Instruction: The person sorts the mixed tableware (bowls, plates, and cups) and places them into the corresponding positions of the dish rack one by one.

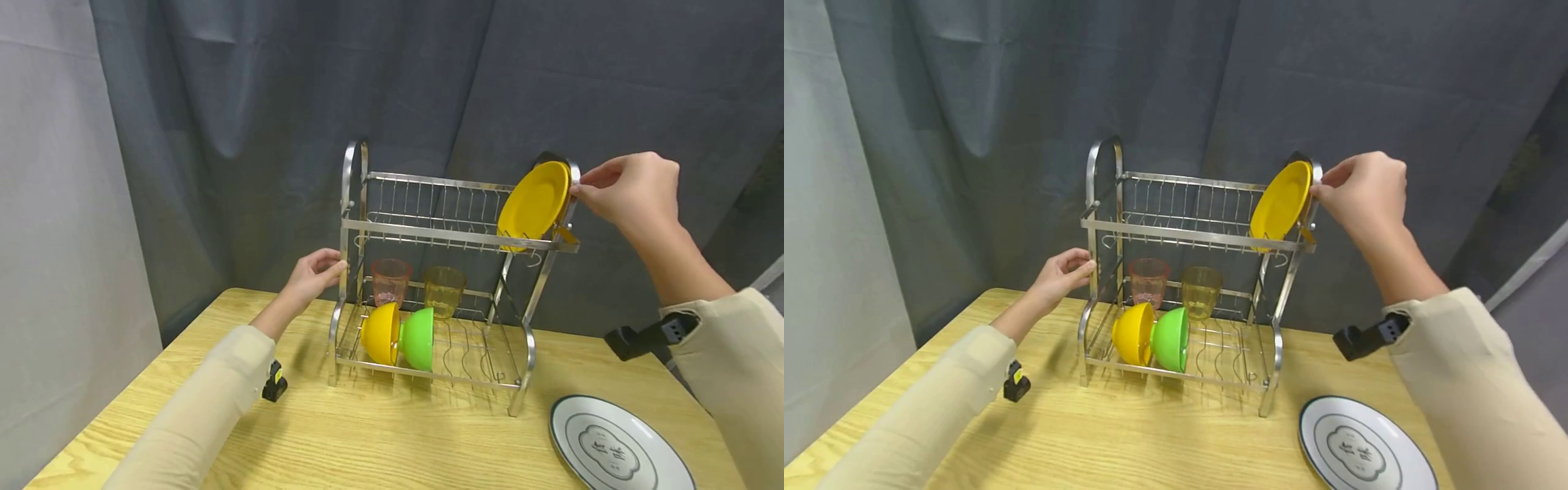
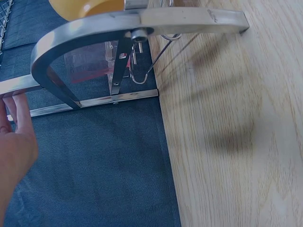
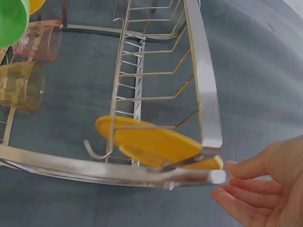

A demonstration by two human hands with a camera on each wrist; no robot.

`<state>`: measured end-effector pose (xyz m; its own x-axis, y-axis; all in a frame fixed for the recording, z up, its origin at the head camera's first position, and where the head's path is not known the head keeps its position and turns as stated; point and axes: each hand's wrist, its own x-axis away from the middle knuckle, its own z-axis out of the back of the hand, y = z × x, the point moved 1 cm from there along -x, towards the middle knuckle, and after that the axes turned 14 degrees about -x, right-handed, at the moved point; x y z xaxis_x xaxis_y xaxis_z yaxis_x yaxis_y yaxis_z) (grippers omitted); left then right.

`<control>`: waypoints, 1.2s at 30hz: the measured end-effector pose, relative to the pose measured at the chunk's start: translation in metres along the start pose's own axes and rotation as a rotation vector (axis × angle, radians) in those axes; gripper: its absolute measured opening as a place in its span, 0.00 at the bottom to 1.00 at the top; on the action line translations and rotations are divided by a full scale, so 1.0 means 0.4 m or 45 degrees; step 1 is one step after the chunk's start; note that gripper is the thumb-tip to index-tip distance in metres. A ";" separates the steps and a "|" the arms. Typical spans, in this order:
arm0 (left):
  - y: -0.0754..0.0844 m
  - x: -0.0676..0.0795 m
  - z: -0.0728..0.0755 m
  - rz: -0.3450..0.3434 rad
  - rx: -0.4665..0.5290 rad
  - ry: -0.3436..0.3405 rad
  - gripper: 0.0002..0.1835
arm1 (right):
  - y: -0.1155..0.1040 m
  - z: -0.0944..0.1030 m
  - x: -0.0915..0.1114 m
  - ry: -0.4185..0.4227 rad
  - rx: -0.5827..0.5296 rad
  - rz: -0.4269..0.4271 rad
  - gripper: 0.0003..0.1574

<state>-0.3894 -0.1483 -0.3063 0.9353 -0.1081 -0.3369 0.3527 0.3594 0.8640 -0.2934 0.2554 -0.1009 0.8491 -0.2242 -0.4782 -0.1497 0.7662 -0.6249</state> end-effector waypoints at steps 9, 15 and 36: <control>-0.001 0.005 0.005 0.002 -0.007 -0.004 0.18 | 0.123 0.005 0.040 -0.003 0.018 0.011 0.34; -0.001 0.005 0.006 0.002 -0.003 0.000 0.17 | 0.224 0.009 0.066 -0.093 0.021 -0.012 0.37; 0.001 0.003 0.004 0.005 -0.009 -0.003 0.17 | 0.502 -0.030 0.171 -0.434 0.035 -0.229 0.44</control>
<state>-0.3880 -0.1497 -0.3058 0.9369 -0.1090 -0.3322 0.3485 0.3662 0.8628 -0.2716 0.3866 -0.2665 0.9809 -0.1472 -0.1269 0.0270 0.7499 -0.6610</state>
